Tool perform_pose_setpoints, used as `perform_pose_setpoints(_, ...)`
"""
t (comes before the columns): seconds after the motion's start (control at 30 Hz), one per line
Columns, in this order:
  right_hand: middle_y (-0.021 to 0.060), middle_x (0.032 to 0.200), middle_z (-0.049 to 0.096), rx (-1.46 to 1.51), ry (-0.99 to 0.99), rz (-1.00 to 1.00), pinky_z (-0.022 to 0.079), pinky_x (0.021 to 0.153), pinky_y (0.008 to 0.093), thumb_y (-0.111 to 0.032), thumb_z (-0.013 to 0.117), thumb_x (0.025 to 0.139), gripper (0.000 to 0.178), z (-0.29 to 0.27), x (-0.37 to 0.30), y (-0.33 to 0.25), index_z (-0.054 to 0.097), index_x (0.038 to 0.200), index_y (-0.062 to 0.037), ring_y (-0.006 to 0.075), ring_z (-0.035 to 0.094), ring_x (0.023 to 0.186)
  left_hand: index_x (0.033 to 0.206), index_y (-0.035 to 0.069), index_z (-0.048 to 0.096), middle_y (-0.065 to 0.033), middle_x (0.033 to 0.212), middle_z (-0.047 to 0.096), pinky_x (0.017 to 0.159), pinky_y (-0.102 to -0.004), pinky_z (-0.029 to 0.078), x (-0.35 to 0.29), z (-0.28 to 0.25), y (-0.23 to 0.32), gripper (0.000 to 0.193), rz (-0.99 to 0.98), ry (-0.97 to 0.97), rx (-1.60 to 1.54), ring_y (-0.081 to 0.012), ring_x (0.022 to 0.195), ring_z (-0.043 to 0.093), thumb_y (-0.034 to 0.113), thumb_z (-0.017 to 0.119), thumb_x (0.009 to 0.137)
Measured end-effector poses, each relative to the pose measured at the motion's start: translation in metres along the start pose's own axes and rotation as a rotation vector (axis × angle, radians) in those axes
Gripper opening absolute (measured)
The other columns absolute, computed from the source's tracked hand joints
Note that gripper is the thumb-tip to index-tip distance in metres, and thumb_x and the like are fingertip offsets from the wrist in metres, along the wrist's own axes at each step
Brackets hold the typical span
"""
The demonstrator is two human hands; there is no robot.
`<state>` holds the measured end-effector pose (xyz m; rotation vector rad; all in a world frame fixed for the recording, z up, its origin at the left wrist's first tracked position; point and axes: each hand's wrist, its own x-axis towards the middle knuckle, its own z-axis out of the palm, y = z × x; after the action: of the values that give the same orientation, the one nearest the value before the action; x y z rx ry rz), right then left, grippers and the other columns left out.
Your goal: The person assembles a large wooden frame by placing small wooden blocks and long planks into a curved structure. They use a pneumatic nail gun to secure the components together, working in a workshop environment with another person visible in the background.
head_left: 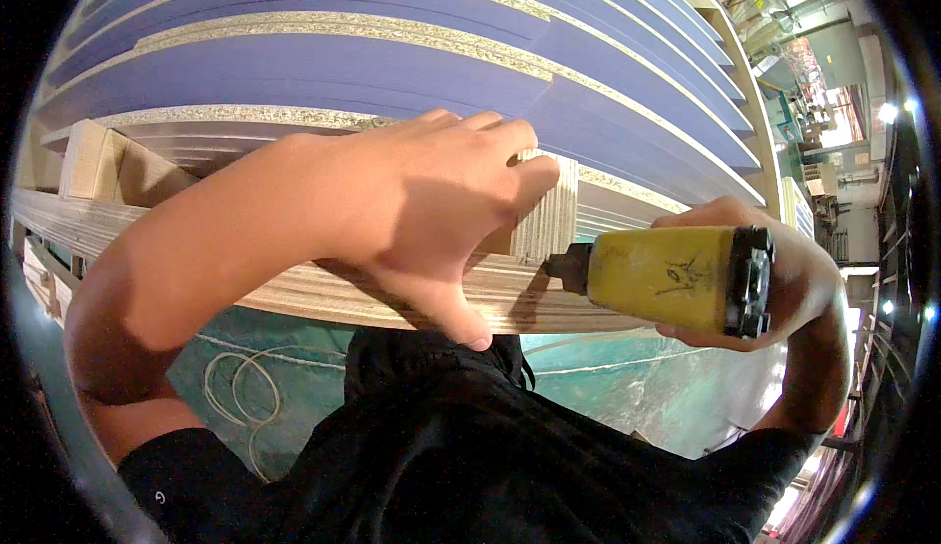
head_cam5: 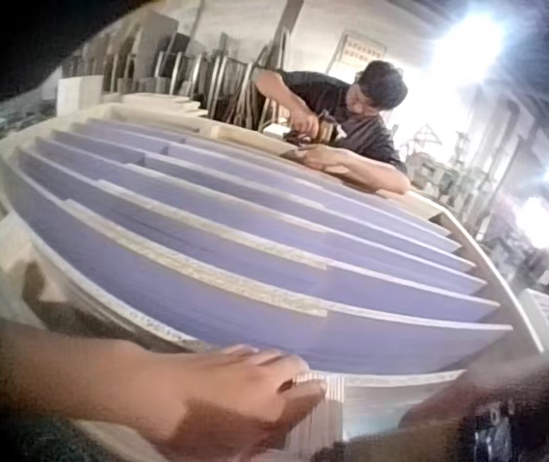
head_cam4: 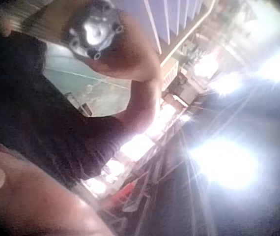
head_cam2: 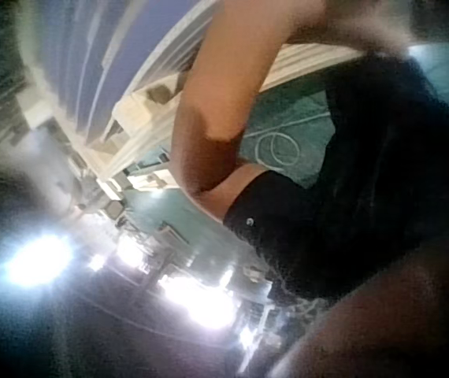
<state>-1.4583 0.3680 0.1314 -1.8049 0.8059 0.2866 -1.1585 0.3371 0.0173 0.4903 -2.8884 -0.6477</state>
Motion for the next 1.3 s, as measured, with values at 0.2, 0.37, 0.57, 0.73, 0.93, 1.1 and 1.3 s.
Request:
perform_pose_setpoints(0.2, 0.0160, 0.135, 0.064, 0.193, 0.282, 0.054, 0.050, 0.105, 0.0355, -0.009, 0.088, 0.068, 0.088, 0.030, -0.034, 0.020, 0.049, 0.145, 0.0011, 0.0199, 0.063, 0.121, 0.134, -0.004, 0.046, -0.0230, 0.124, 0.052, 0.095, -0.0493, 0.048, 0.004, -0.001, 0.002, 0.107, 0.021, 0.019, -0.012, -0.0421, 0.112, 0.055, 0.056, 0.091, 0.057)
perform_pose_setpoints(0.37, 0.0149, 0.118, 0.067, 0.281, 0.679, 0.137, 0.053, 0.088, 0.0339, -0.011, 0.092, 0.070, 0.068, 0.067, -0.076, 0.023, 0.059, 0.128, 0.0019, 0.0205, 0.067, 0.105, 0.139, -0.004, 0.047, -0.0262, 0.141, 0.047, 0.109, -0.0499, 0.043, -0.003, 0.000, 0.007, 0.108, -0.047, 0.042, 0.018, -0.0451, 0.128, 0.050, 0.058, 0.089, 0.061)
perform_pose_setpoints(0.57, 0.0129, 0.094, 0.072, 0.119, 0.660, 0.155, 0.057, 0.068, 0.0335, -0.032, 0.093, 0.071, 0.049, 0.179, -0.142, 0.032, 0.071, 0.101, -0.0005, 0.0257, 0.073, 0.081, 0.132, 0.003, 0.061, -0.0212, 0.147, 0.049, 0.113, -0.0574, 0.038, -0.002, -0.007, 0.035, 0.081, 0.179, 0.092, 0.202, -0.0417, 0.135, 0.048, 0.043, 0.087, 0.068)
perform_pose_setpoints(0.73, 0.0108, 0.108, 0.070, 0.400, 0.735, -0.006, 0.055, 0.078, 0.0357, -0.018, 0.082, 0.082, 0.041, 0.306, -0.129, 0.116, 0.067, 0.117, -0.0031, 0.0212, 0.068, 0.091, 0.131, 0.003, 0.061, -0.0185, 0.139, 0.054, 0.109, -0.0550, 0.042, -0.023, 0.006, 0.069, 0.066, 0.079, 0.075, 0.262, -0.0388, 0.132, 0.050, 0.032, 0.081, 0.075)
perform_pose_setpoints(0.93, 0.0062, 0.080, 0.067, 1.222, 1.274, 0.814, 0.053, 0.062, 0.0387, -0.008, 0.078, 0.084, 0.023, 0.600, -0.014, 0.272, 0.067, 0.103, -0.0009, 0.0180, 0.066, 0.069, 0.134, 0.002, 0.059, -0.0214, 0.144, 0.053, 0.111, -0.0540, 0.040, -0.003, 0.025, 0.107, 0.070, -0.040, 0.106, 0.471, -0.0398, 0.134, 0.051, 0.033, 0.083, 0.076)
perform_pose_setpoints(1.1, 0.0148, 0.082, 0.070, 1.526, 1.462, 1.265, 0.054, 0.063, 0.0426, -0.013, 0.075, 0.083, 0.022, 0.798, 0.027, 0.259, 0.068, 0.094, 0.0044, 0.0258, 0.069, 0.067, 0.137, 0.001, 0.057, -0.0219, 0.145, 0.055, 0.116, -0.0506, 0.038, -0.010, 0.067, 0.116, 0.072, -0.337, 0.361, 0.496, -0.0395, 0.136, 0.051, 0.027, 0.084, 0.076)
perform_pose_setpoints(1.3, 0.0264, 0.115, 0.066, 1.422, 1.668, 2.028, 0.055, 0.087, 0.0515, -0.011, 0.075, 0.081, 0.044, 1.035, 0.028, 0.164, 0.063, 0.120, 0.0063, 0.0398, 0.068, 0.104, 0.135, 0.002, 0.059, -0.0195, 0.141, 0.058, 0.109, -0.0491, 0.045, 0.001, 0.104, 0.090, 0.058, -0.326, 0.565, 0.558, -0.0392, 0.131, 0.056, 0.020, 0.076, 0.082)
